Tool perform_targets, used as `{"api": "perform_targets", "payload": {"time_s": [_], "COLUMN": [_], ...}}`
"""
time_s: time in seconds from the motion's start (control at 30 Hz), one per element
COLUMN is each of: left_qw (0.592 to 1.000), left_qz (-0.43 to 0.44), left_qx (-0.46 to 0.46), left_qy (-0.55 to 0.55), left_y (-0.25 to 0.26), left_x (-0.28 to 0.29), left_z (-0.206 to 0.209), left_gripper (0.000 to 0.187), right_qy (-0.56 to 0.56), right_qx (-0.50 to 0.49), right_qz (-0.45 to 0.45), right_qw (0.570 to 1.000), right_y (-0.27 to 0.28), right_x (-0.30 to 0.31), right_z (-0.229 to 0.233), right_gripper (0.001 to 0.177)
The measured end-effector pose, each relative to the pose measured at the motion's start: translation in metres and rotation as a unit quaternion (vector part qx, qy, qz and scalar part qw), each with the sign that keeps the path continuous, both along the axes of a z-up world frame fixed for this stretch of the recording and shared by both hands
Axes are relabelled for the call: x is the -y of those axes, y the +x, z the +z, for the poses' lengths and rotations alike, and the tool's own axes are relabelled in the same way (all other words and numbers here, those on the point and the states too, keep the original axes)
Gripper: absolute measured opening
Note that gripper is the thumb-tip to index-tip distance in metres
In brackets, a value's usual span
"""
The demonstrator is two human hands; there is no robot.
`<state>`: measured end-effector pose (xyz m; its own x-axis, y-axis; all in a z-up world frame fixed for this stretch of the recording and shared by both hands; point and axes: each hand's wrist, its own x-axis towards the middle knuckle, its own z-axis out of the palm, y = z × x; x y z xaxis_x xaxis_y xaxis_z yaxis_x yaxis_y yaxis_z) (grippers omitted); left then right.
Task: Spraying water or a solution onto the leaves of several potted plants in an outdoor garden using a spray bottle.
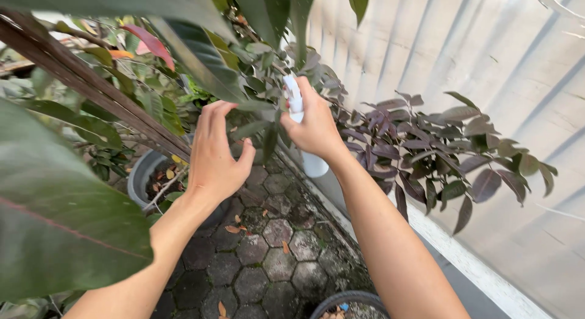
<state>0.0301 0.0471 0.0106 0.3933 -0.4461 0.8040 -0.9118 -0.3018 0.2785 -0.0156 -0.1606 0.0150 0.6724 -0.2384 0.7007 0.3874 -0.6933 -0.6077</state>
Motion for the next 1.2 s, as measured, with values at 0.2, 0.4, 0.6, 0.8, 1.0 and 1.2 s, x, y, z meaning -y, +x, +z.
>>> {"api": "perform_targets", "payload": {"time_s": [0.2, 0.4, 0.6, 0.8, 1.0, 1.2], "left_qw": [0.998, 0.997, 0.998, 0.998, 0.997, 0.995], "left_qz": [0.055, 0.060, 0.060, 0.057, 0.062, 0.064], "left_qx": [0.003, -0.005, -0.002, 0.024, -0.014, -0.073], "left_qy": [0.032, 0.043, 0.024, 0.030, 0.034, -0.018], "left_y": [0.016, 0.024, 0.026, 0.027, 0.034, 0.050], "left_x": [0.005, -0.002, -0.003, -0.008, -0.019, -0.020], "left_z": [0.004, 0.002, 0.002, 0.007, 0.014, -0.007], "left_gripper": [0.058, 0.061, 0.063, 0.064, 0.062, 0.049], "right_qy": [-0.071, -0.082, -0.194, -0.192, -0.141, 0.170], "right_qx": [-0.033, -0.051, -0.085, -0.099, -0.195, -0.158], "right_qz": [-0.065, -0.088, -0.131, -0.194, -0.161, 0.015], "right_qw": [0.995, 0.991, 0.969, 0.957, 0.957, 0.973], "right_y": [0.065, 0.050, 0.072, 0.120, 0.102, 0.153], "right_x": [0.023, 0.002, -0.013, 0.001, -0.035, -0.095], "right_z": [-0.023, -0.016, 0.002, -0.022, -0.014, -0.053], "right_gripper": [0.029, 0.042, 0.053, 0.041, 0.029, 0.049]}}
